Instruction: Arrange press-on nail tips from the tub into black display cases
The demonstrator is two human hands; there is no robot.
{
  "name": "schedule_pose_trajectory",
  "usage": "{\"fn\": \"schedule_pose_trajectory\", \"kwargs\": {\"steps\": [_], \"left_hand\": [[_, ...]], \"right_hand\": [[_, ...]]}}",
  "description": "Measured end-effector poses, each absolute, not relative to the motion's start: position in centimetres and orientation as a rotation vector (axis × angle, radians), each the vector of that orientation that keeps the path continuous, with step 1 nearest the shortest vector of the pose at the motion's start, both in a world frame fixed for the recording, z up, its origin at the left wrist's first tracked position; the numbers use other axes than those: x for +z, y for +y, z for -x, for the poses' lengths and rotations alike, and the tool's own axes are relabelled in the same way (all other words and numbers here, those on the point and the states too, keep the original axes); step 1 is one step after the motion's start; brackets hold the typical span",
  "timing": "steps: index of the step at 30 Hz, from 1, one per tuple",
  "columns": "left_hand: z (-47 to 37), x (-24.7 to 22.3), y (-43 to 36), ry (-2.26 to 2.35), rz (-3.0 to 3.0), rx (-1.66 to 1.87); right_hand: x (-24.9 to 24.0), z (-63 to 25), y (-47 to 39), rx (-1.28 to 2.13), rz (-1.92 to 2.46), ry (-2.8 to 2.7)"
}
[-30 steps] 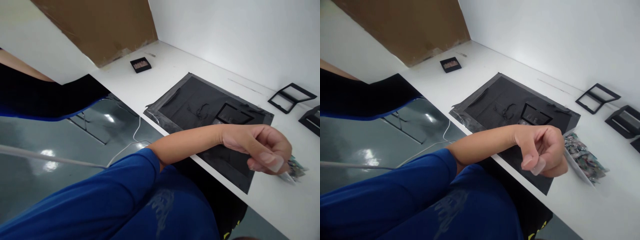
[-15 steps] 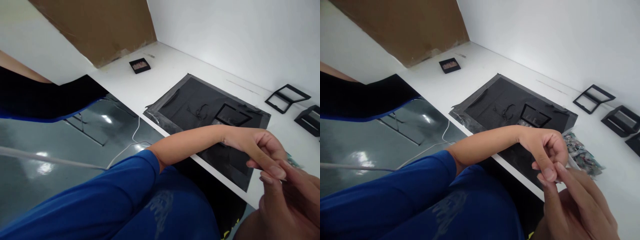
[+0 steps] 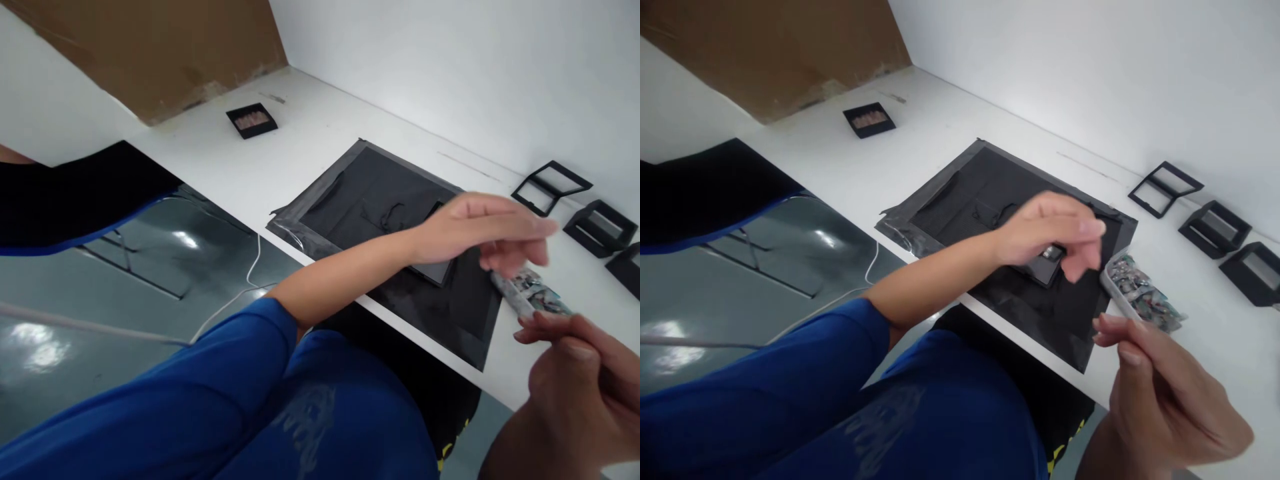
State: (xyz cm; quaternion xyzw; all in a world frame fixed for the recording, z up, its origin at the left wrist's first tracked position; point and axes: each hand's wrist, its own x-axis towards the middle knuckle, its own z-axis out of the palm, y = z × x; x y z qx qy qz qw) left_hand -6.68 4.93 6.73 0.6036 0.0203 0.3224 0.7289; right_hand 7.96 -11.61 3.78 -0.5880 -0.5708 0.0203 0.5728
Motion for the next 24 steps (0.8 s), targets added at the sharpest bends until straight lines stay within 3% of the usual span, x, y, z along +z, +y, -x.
{"fn": "schedule_pose_trajectory", "kwargs": {"steps": [5, 9, 18, 24], "left_hand": [[11.8, 5.3, 10.4, 0.359, -1.962, 1.333], [13.1, 0.8, 14.5, 0.396, -1.883, 1.701], [12.0, -1.2, 13.6, 0.242, -2.268, 1.439], [10.9, -1.6, 12.8, 0.33, -2.226, 1.34]], "right_hand": [[2.6, -9.6, -8.1, 0.355, 1.494, -1.389], [1.8, -11.8, -3.8, 0.62, 1.773, -1.635], [0.0, -11.0, -0.9, 0.704, 2.003, -1.842], [-1.1, -10.2, -0.5, 0.561, 2.044, -1.715]]}}
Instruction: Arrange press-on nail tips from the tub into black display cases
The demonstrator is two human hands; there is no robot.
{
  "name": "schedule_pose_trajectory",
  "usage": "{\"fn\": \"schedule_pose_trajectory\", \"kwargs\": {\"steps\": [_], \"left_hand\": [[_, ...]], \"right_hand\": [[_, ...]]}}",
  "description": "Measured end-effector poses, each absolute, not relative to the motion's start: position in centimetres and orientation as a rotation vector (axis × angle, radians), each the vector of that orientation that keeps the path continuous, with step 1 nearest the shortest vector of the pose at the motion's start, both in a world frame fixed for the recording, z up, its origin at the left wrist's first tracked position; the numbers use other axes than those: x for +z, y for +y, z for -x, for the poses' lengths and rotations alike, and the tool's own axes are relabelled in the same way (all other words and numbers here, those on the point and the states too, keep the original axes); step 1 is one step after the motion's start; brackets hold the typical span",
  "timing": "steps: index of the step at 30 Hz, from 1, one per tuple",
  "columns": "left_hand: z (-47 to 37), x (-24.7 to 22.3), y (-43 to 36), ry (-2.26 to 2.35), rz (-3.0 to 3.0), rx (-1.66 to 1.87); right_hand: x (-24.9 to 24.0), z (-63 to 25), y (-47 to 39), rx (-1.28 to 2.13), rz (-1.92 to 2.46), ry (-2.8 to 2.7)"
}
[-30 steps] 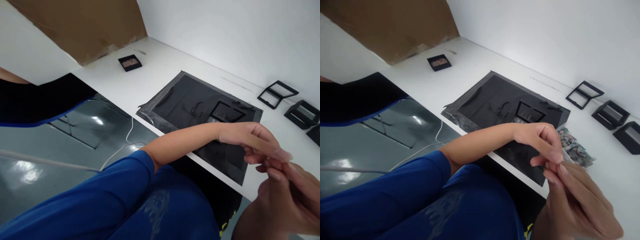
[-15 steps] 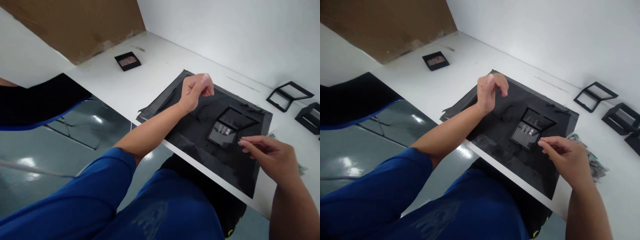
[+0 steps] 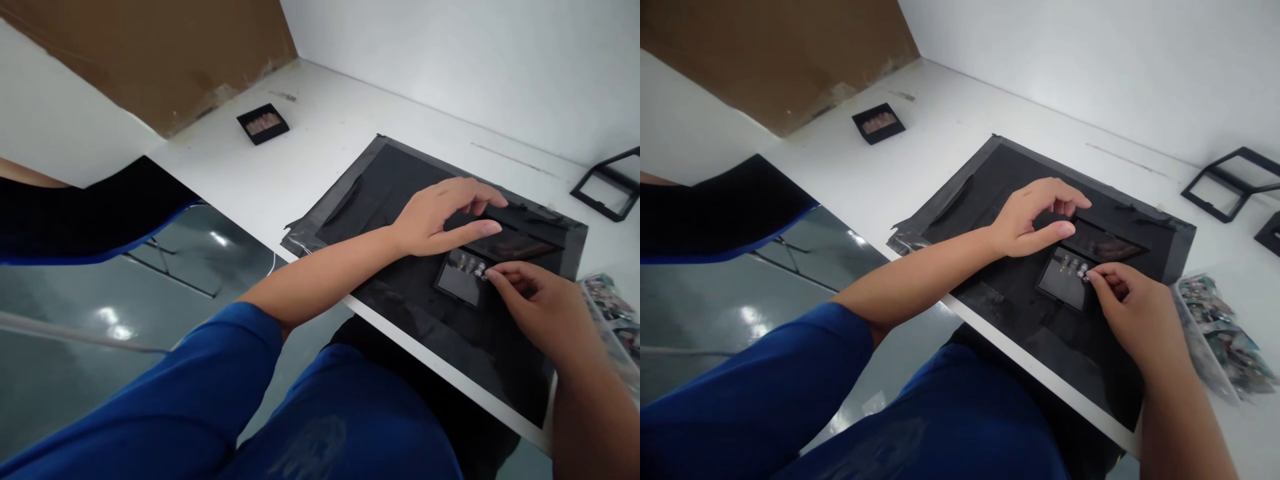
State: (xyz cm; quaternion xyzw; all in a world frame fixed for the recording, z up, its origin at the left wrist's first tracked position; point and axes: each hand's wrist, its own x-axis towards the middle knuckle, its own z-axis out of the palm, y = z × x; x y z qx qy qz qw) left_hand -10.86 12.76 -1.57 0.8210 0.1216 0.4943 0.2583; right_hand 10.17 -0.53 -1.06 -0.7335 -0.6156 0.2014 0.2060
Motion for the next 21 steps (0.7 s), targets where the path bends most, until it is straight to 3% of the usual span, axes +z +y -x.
{"fn": "schedule_pose_trajectory", "kwargs": {"steps": [10, 21], "left_hand": [[12.0, -1.0, 13.5, 0.626, -2.159, 1.247], [12.2, -0.6, 13.7, 0.546, -2.303, 1.059]], "right_hand": [[-1.4, -10.0, -1.6, 0.478, 1.986, -1.653], [-1.3, -8.4, -2.2, 0.415, 2.099, -1.613]]}}
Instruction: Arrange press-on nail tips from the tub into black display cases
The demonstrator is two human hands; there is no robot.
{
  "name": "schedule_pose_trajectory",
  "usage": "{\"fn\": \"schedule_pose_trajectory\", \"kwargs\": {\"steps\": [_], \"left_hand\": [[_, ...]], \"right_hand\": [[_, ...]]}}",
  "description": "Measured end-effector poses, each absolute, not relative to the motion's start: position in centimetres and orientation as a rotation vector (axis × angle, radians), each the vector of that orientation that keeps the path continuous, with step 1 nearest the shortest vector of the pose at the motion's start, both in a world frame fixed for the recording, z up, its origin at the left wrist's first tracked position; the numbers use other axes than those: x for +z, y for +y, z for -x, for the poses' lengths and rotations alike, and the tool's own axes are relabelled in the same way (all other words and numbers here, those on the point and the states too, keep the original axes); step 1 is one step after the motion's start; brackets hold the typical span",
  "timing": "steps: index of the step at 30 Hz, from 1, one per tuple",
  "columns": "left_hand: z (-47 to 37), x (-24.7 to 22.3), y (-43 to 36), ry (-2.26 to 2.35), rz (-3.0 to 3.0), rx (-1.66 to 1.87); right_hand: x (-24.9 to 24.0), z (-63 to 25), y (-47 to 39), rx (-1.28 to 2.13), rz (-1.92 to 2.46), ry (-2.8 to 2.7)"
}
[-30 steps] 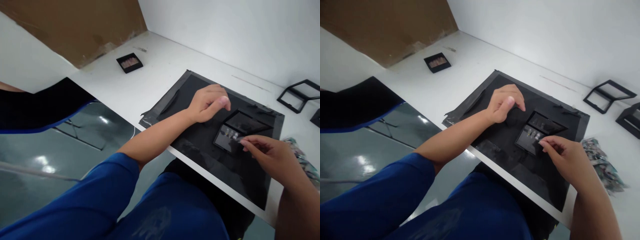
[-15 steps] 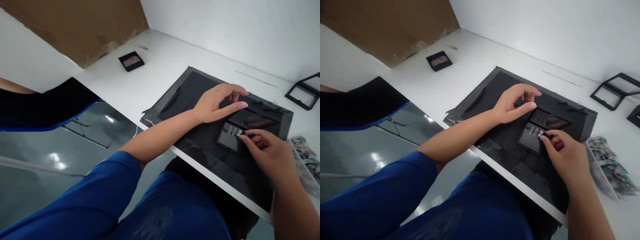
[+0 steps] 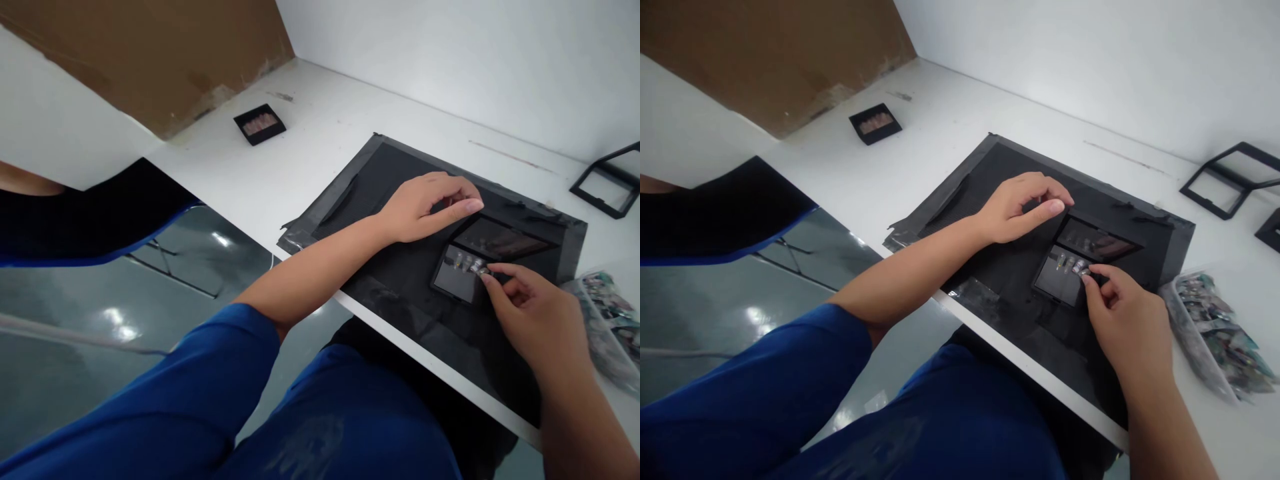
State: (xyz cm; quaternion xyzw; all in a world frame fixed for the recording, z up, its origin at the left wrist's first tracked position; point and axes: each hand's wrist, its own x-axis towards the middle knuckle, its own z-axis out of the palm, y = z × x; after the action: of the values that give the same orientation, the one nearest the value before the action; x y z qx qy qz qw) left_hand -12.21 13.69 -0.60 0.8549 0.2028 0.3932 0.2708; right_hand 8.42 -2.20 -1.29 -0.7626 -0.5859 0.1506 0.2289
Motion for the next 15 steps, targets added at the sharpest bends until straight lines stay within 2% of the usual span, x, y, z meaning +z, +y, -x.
{"fn": "schedule_pose_trajectory", "kwargs": {"steps": [15], "left_hand": [[11.83, -1.1, 13.52, 0.587, -2.364, 1.014]], "right_hand": [[-1.4, -7.4, -2.1, 0.282, 2.137, -1.584]]}}
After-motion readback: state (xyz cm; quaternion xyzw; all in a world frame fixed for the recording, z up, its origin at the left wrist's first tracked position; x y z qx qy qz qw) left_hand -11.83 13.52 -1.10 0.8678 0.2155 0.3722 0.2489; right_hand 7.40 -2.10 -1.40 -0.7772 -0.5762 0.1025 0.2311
